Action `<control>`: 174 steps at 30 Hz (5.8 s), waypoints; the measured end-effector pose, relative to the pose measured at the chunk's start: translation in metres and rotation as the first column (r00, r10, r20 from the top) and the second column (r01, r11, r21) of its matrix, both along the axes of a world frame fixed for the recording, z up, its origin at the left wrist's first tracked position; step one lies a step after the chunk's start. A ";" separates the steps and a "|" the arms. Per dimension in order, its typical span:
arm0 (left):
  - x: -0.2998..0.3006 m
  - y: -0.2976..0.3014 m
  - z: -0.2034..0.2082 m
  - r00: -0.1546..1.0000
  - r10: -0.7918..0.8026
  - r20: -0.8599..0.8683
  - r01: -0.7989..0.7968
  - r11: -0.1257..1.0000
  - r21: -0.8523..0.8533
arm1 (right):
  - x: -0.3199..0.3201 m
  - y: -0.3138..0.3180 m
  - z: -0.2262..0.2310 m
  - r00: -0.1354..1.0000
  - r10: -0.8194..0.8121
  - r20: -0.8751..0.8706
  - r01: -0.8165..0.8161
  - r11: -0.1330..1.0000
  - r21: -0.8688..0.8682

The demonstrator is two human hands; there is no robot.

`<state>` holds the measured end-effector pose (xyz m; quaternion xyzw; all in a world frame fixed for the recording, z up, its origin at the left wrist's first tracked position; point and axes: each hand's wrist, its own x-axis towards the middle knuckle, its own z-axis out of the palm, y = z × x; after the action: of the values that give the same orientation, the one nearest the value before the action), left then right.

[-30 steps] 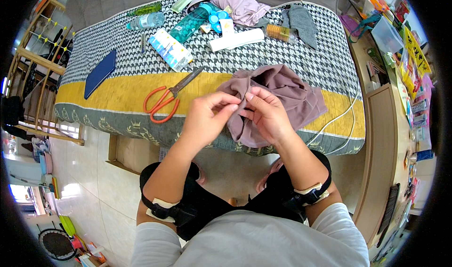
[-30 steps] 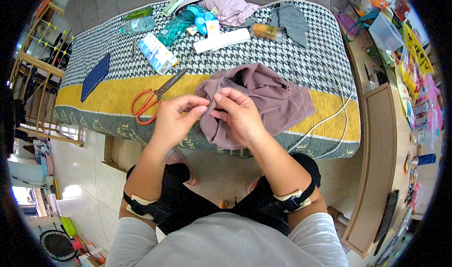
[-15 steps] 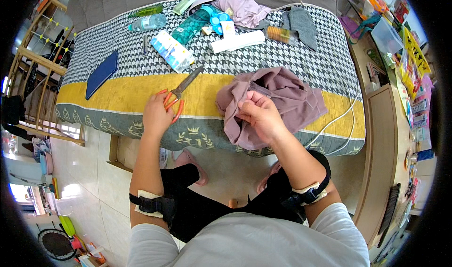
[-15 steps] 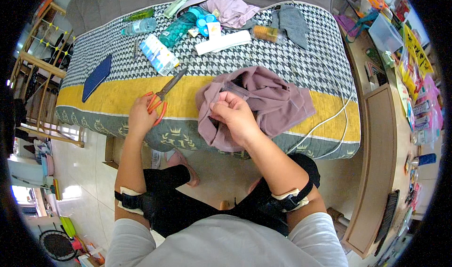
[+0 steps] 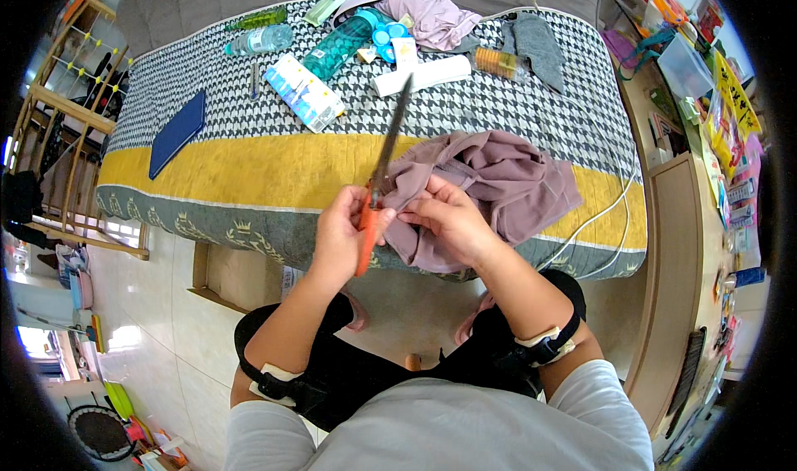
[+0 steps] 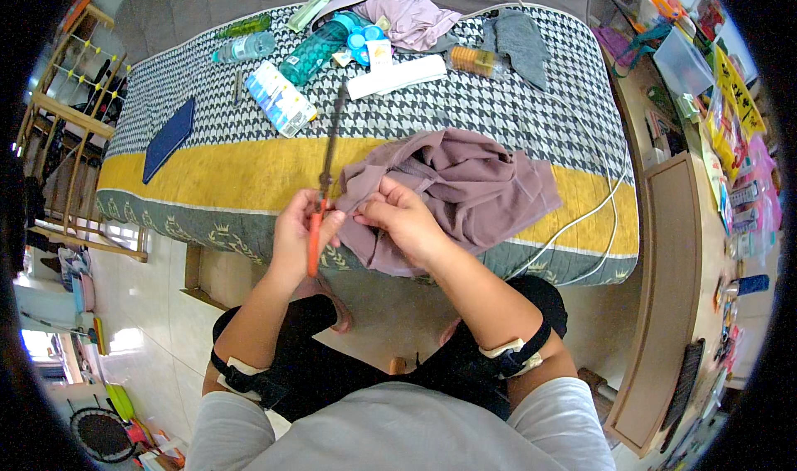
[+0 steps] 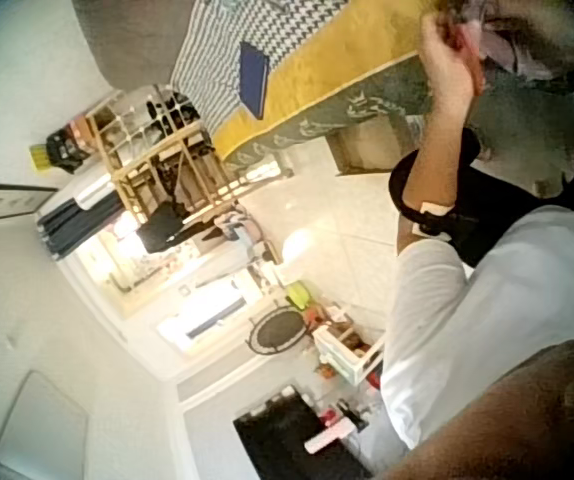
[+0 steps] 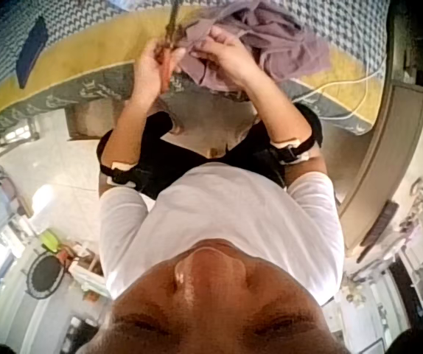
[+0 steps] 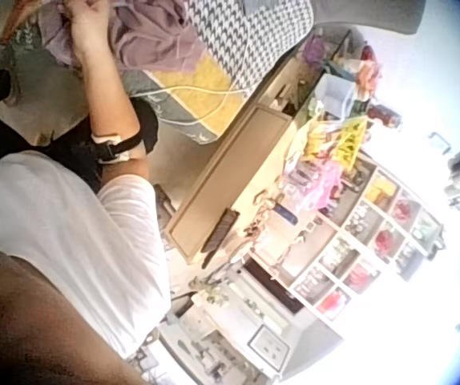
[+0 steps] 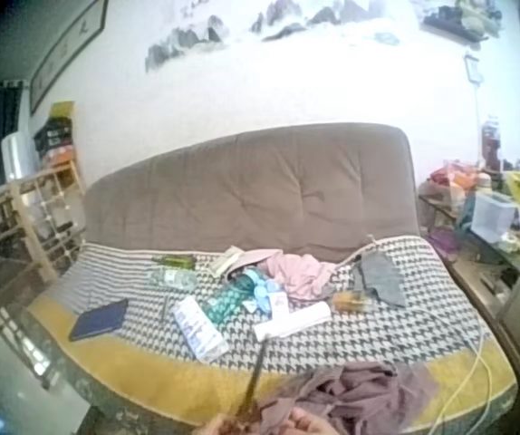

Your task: The person uses orange-handled scissors to cut a piece of mauve fabric on a bed. They repeatedly pick up the scissors, cut sections of the fabric, and then put the scissors down to adjust the fabric with their hands.

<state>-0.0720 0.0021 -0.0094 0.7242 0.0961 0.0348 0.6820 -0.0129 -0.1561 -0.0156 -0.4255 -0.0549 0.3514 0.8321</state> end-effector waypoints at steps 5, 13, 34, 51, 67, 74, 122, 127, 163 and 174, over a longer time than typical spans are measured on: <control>0.006 -0.014 0.000 0.998 -0.033 -0.051 0.035 0.998 0.050 | 0.004 -0.004 -0.007 0.996 -0.087 0.007 0.087 0.994 -0.069; -0.007 -0.031 -0.013 0.994 -0.097 -0.041 0.096 0.995 -0.025 | 0.002 -0.003 -0.004 0.912 -0.399 -0.097 0.405 0.913 0.050; -0.001 -0.013 0.006 0.998 -0.065 -0.015 0.065 0.997 -0.038 | 0.020 -0.027 0.025 0.942 -0.249 -0.224 0.299 0.927 0.227; 0.028 -0.045 0.003 0.983 0.093 0.159 -0.106 0.992 0.072 | 0.006 -0.010 0.025 0.913 -0.389 -0.121 0.376 0.920 -0.112; 0.025 -0.013 0.038 0.902 -0.405 -0.149 0.233 0.748 -0.621 | 0.018 -0.028 0.027 -0.129 0.196 0.972 0.764 0.644 -0.029; 0.024 -0.003 0.036 0.885 -0.438 -0.157 0.252 0.734 -0.630 | 0.021 -0.022 0.024 -0.067 0.212 0.975 0.667 0.736 -0.114; 0.024 -0.017 0.023 0.996 -0.024 0.081 0.021 0.999 0.047 | 0.017 -0.045 0.044 0.557 0.178 0.811 0.416 0.786 -0.458; 0.022 -0.026 0.036 0.977 -0.055 0.204 0.053 0.998 0.014 | 0.013 -0.038 0.039 0.609 0.143 0.780 0.398 0.796 -0.456; 0.021 -0.015 0.042 0.985 -0.117 -0.127 0.052 0.904 -0.424 | 0.011 -0.033 0.039 0.465 0.165 0.870 0.262 0.913 -0.313; 0.016 -0.022 0.047 0.989 -0.047 -0.141 -0.010 0.925 -0.381 | 0.006 -0.029 0.031 0.916 0.105 0.387 0.004 0.963 -0.271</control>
<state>-0.0560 -0.0198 0.0376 0.5795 0.1444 -0.0446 0.8008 -0.0071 -0.1852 0.0154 -0.5941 -0.1863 0.2834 0.7294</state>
